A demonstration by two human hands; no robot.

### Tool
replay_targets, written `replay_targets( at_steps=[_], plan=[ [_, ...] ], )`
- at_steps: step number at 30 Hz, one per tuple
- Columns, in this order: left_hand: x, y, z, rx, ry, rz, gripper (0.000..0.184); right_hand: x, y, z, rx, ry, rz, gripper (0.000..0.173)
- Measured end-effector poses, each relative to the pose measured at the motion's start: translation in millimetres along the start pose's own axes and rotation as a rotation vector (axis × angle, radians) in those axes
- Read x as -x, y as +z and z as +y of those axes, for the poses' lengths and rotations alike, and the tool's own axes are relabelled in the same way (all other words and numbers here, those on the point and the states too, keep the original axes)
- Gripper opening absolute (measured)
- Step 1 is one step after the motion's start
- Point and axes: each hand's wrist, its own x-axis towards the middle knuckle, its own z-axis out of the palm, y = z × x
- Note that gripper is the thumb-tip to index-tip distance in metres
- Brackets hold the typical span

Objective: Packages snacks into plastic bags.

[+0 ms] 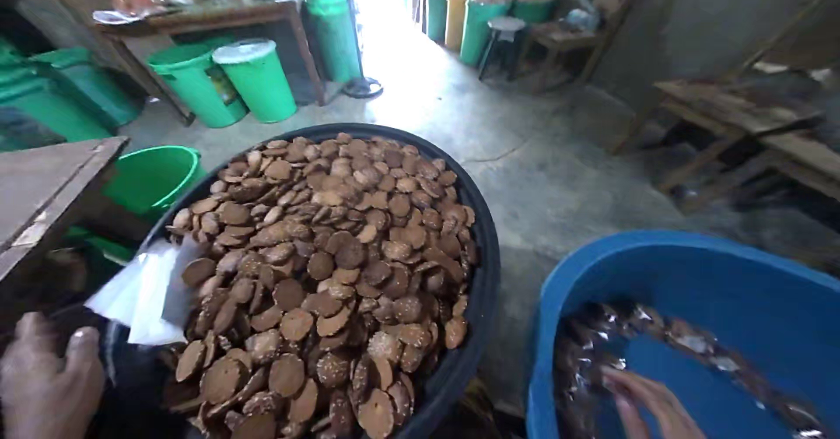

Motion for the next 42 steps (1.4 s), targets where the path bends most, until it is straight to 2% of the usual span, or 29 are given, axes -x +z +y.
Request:
replay_targets(
  at_steps=[3, 5, 6, 9, 11, 13, 16, 20, 23, 26, 27, 29, 31, 32, 34, 37, 42],
  plan=[
    [-5, 19, -2, -0.050, -0.026, -0.126, 0.040, -112, 32, -84, 0.094, -0.460, -0.055, 0.032],
    [-9, 23, -2, -0.082, 0.011, -0.062, 0.029, -166, 64, -125, 0.128, -0.604, -0.140, 0.028],
    [-11, 23, -5, -0.087, 0.034, -0.017, 0.027, -188, 75, -142, 0.156, -0.591, -0.251, 0.031],
    [-7, 20, -9, -0.042, 0.048, 0.033, 0.031, -234, 95, -184, 0.402, -0.375, -0.680, 0.049],
    [0, 17, -16, 0.004, 0.045, -0.032, 0.038, -246, 103, -193, 0.504, -0.329, -0.775, 0.043],
    [4, 15, -22, 0.018, 0.061, -0.073, 0.040, -250, 107, -195, 0.547, -0.362, -0.739, 0.032],
    [6, 17, -15, -0.013, 0.074, -0.019, 0.025, -251, 114, -193, 0.523, -0.391, -0.565, 0.034],
    [5, 24, -8, -0.073, 0.060, 0.114, 0.030, -270, 128, -209, 0.494, -0.211, -0.361, 0.037],
    [10, 23, -5, -0.023, 0.130, 0.149, 0.032, -284, 147, -207, 0.529, -0.164, -0.522, 0.046],
    [14, 22, 3, 0.115, 0.309, 0.127, 0.036, -296, 156, -209, 0.548, -0.165, -0.588, 0.052],
    [16, 24, 9, 0.180, 0.358, 0.122, 0.040, -301, 155, -208, 0.529, -0.148, -0.585, 0.049],
    [18, 30, 20, 0.436, 0.351, 0.105, 0.047, -312, 152, -204, 0.434, -0.070, -0.545, 0.045],
    [19, 35, 29, 0.675, 0.315, 0.028, 0.039, -325, 150, -202, 0.302, 0.037, -0.466, 0.043],
    [20, 36, 33, 0.704, 0.342, -0.001, 0.040, -332, 150, -202, 0.263, 0.090, -0.459, 0.044],
    [21, 38, 36, 0.602, 0.396, 0.045, 0.035, -342, 154, -205, 0.303, 0.149, -0.522, 0.047],
    [24, 36, 37, 0.509, 0.360, 0.114, 0.031, -348, 160, -221, 0.442, 0.133, -0.644, 0.052],
    [32, 28, 46, 0.414, 0.269, 0.136, 0.023, -338, 165, -229, 0.471, -0.065, -0.729, 0.053]
  ],
)
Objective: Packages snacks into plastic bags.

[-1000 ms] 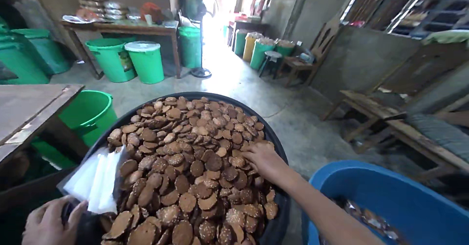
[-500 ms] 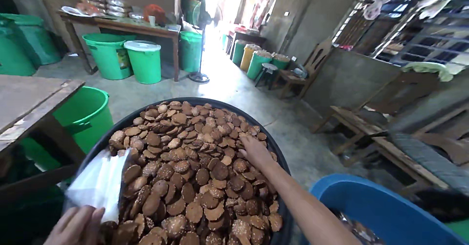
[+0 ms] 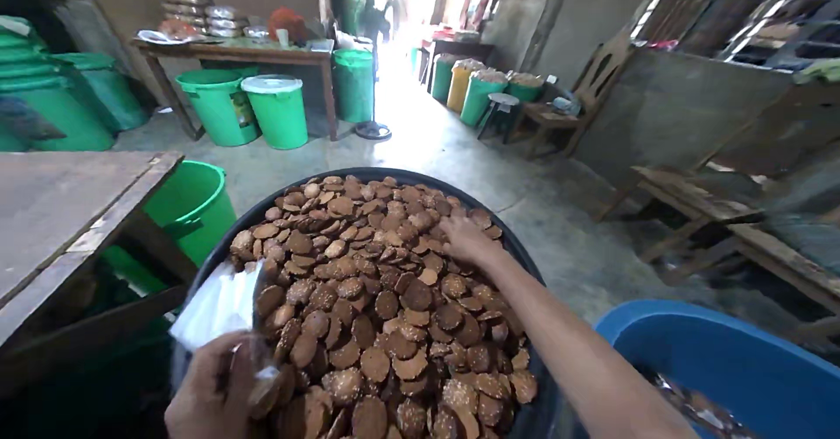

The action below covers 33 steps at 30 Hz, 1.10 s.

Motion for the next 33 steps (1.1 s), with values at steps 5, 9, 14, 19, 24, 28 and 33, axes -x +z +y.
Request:
replay_targets(
  at_steps=[5, 9, 14, 19, 24, 28, 33],
  plan=[
    [-5, 14, 2, -0.087, 0.209, 0.009, 0.029, -2, -6, 27, -0.197, -0.041, -0.083, 0.043],
    [-21, 25, 29, -0.122, 0.354, -0.082, 0.027, 5, -4, 36, -0.228, -0.083, -0.096, 0.037],
    [-49, 53, 52, -0.196, 0.533, -0.457, 0.025, 16, 4, 37, -0.090, -0.078, -0.071, 0.045],
    [-62, 79, 82, -0.302, 0.437, -0.748, 0.023, 45, 11, 25, -0.033, -0.165, 0.086, 0.040],
    [-71, 88, 106, -0.082, 0.195, -0.793, 0.026, 106, 28, -15, -0.875, -0.219, 0.440, 0.036],
    [-71, 96, 122, 0.084, 0.005, -0.738, 0.037, 141, 45, -58, -0.729, -0.519, 0.599, 0.035],
    [-54, 101, 115, 0.092, 0.178, -0.502, 0.049, 139, 49, -79, -0.243, -0.552, 0.721, 0.034]
  ],
)
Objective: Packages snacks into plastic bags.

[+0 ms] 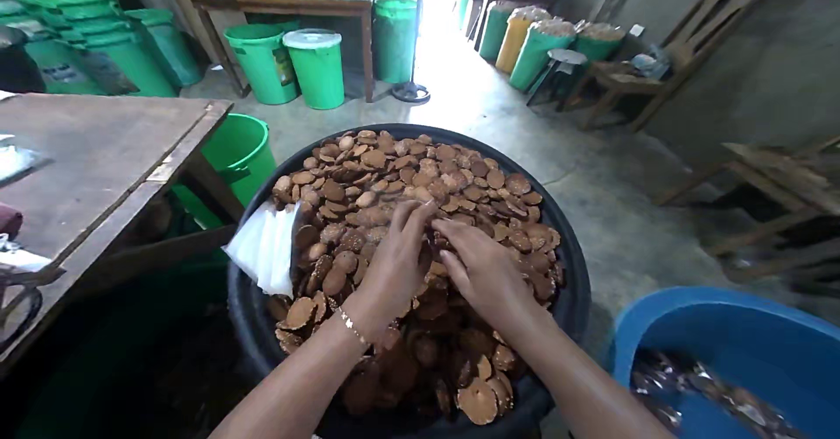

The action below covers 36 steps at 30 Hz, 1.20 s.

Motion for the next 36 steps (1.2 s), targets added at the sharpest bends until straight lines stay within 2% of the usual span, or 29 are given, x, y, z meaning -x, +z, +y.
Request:
replay_targets(
  at_steps=[2, 4, 5, 7, 9, 10, 11, 12, 14, 16, 17, 18, 20, 21, 22, 23, 25, 28, 31, 34, 36],
  plan=[
    [8, 4, 4, -0.131, 0.142, 0.115, 0.052, -10, -2, -10, -0.209, 0.224, -0.092, 0.036],
    [17, 5, 10, -0.217, 0.307, 0.231, 0.046, -17, 4, -18, -0.498, 0.415, -0.067, 0.030],
    [23, 1, 13, -0.236, 0.384, 0.267, 0.040, -17, 9, -23, -0.558, 0.418, -0.012, 0.034],
    [37, -18, 12, -0.180, 0.485, 0.349, 0.031, -18, 12, -27, -0.500, 0.258, 0.113, 0.044],
    [52, -43, -1, -0.036, 0.393, 0.451, 0.030, -24, -6, -25, -0.456, 0.058, 0.127, 0.040],
    [59, -56, -11, 0.133, 0.266, 0.415, 0.042, -28, -20, -27, -0.468, -0.013, 0.070, 0.039],
    [65, -67, -23, 0.408, 0.150, 0.312, 0.059, -31, -33, -32, -0.477, -0.079, -0.014, 0.038],
    [71, -72, -37, 0.746, 0.069, 0.161, 0.064, -34, -41, -39, -0.486, -0.136, -0.082, 0.036],
    [83, -66, -58, 1.327, 0.034, -0.168, 0.053, -37, -41, -53, -0.525, -0.245, -0.079, 0.030],
    [93, -56, -62, 1.633, 0.056, -0.345, 0.045, -37, -29, -51, -0.661, -0.236, -0.010, 0.026],
    [98, -53, -62, 1.724, 0.056, -0.342, 0.043, -33, -22, -43, -0.714, -0.178, -0.050, 0.026],
    [103, -54, -62, 1.776, 0.056, -0.303, 0.042, -25, -16, -31, -0.710, -0.109, -0.176, 0.030],
    [111, -58, -67, 1.787, 0.053, -0.190, 0.044, -11, -9, -6, -0.471, 0.003, -0.589, 0.052],
    [115, -62, -69, 1.775, 0.069, -0.145, 0.049, -5, -3, 4, -0.303, 0.004, -0.754, 0.063],
    [118, -65, -72, 1.766, 0.104, -0.128, 0.057, 3, 5, 14, -0.142, -0.036, -0.837, 0.067],
    [121, -69, -75, 1.743, 0.133, -0.114, 0.066, 12, 12, 22, -0.036, -0.096, -0.832, 0.065],
    [126, -72, -79, 1.678, 0.156, -0.101, 0.079, 22, 19, 35, 0.039, -0.241, -0.679, 0.047],
    [129, -66, -81, 1.656, 0.145, -0.077, 0.082, 21, 33, 42, 0.109, -0.386, -0.430, 0.026],
    [128, -56, -81, 1.773, 0.079, -0.069, 0.061, 15, 44, 37, 0.202, -0.441, -0.330, 0.022],
    [130, -52, -83, 1.694, 0.018, 0.029, 0.036, 16, 57, 18, 0.225, -0.467, -0.201, 0.025],
    [129, -52, -83, 1.686, 0.016, 0.069, 0.030, 20, 63, 4, 0.264, -0.477, -0.204, 0.041]
  ],
)
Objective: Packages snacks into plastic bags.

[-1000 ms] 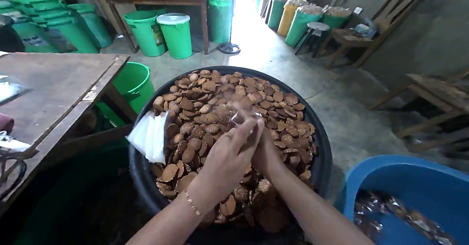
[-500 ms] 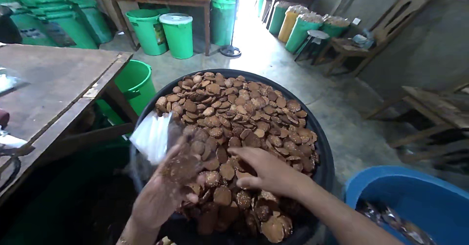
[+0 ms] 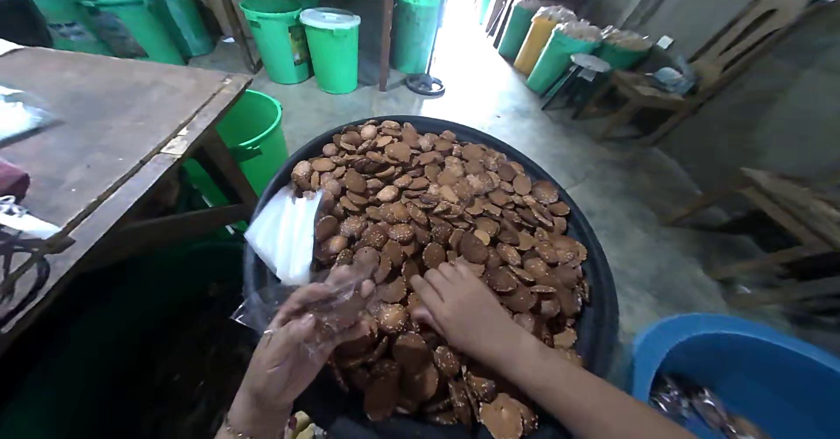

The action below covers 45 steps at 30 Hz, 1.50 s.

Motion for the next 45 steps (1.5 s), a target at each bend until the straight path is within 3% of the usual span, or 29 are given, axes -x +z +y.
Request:
replay_targets(
  at_steps=[3, 7, 9, 11, 13, 15, 17, 21, 24, 29, 32, 34, 36, 38, 41, 43, 45],
  plan=[
    [0, 0, 1, 0.007, -0.033, 0.058, 0.031, -4, -8, -12, -0.050, 0.056, -0.102, 0.059],
    [-4, 0, 1, 0.035, -0.086, 0.096, 0.039, -5, -36, 7, -0.574, 0.419, -0.312, 0.040],
    [-7, 1, 0, 0.046, -0.083, 0.117, 0.042, 5, -44, 20, -1.079, 0.735, -0.161, 0.039],
    [-10, 3, -3, 0.044, -0.093, 0.119, 0.049, 16, -44, 23, -1.668, 0.945, 0.132, 0.041],
    [-14, 8, -8, 0.028, -0.149, 0.117, 0.053, 20, -46, 19, -2.056, 0.945, 0.266, 0.048],
    [-17, 12, -11, -0.008, -0.220, 0.079, 0.052, 15, -53, 8, -2.167, 0.922, 0.314, 0.047],
    [-18, 14, -12, -0.012, -0.242, 0.064, 0.051, 6, -62, -3, -2.202, 0.941, 0.384, 0.041],
    [-14, 14, -6, 0.031, -0.234, 0.031, 0.050, -5, -75, -11, -2.256, 1.091, 0.595, 0.054],
    [-14, 15, 1, 0.008, -0.248, 0.010, 0.051, -6, -87, -14, -2.114, 1.116, 0.520, 0.043],
    [-21, 15, 3, -0.107, -0.311, -0.222, 0.059, 2, -95, -12, -1.565, 0.755, 0.185, 0.039],
    [-26, 25, -6, -0.147, -0.343, -0.333, 0.062, 4, -84, -11, -1.437, 0.577, 0.266, 0.030],
    [-28, 36, -16, -0.151, -0.321, -0.291, 0.050, 5, -76, -12, -1.463, 0.457, 0.345, 0.029],
    [-28, 48, -25, -0.177, -0.284, -0.210, 0.039, 7, -78, -11, -1.408, 0.362, 0.285, 0.039],
    [-30, 56, -29, -0.272, -0.289, -0.190, 0.032, 11, -91, -7, -1.294, 0.364, 0.210, 0.043],
    [-34, 61, -33, -0.385, -0.345, -0.326, 0.022, 19, -100, 0, -1.012, 0.382, 0.279, 0.030],
    [-33, 64, -40, -0.364, -0.322, -0.320, 0.023, 26, -104, 4, -1.046, 0.377, 0.261, 0.023],
    [-33, 68, -49, -0.223, -0.284, -0.204, 0.032, 33, -107, 5, -1.156, 0.429, 0.249, 0.019]
  ],
)
